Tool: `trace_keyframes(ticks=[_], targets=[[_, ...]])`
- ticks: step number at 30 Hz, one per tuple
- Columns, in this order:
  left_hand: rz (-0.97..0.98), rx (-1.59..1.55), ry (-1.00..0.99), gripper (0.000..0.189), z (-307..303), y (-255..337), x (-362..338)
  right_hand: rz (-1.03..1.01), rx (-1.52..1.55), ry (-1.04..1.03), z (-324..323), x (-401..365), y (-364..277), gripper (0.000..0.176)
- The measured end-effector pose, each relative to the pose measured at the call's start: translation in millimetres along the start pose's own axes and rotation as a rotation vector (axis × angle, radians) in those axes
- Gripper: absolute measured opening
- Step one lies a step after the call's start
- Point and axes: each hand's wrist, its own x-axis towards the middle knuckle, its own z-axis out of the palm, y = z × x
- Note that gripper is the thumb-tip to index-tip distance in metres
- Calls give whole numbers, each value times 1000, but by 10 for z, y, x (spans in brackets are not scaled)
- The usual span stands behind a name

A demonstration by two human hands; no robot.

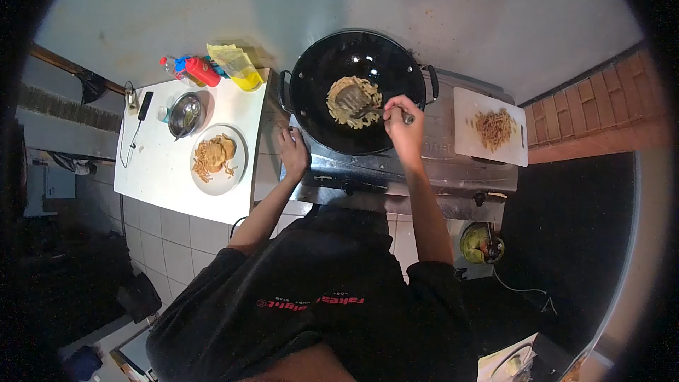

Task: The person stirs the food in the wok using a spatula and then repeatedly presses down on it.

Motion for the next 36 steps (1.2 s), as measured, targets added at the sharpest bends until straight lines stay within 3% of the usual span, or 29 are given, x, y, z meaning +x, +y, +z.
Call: trace_keyframes(ticks=[4,7,16,18,22,28,34,36], targets=[[9,-13,75,36,54,-30,10,-37,-47,-32,77,-52,28,19],[-3,-10,31,44,8,-7,-7,5,20,21,87,-27,33,19],[7,-19,51,38,41,-32,8,-57,-151,1,125,-58,39,21],[-5,-20,50,38,51,-49,5,34,-46,50,118,-52,-56,21],[14,-55,67,38,83,-89,28,-119,-178,-34,125,-58,130,21],[14,-43,82,38,91,-89,26,40,-61,2,159,-72,-89,21],[-1,-34,75,38,58,-36,3,-171,-230,-22,165,-165,-182,18],[-4,-28,69,38,70,-44,6,-309,-421,-90,191,-241,-344,15]])
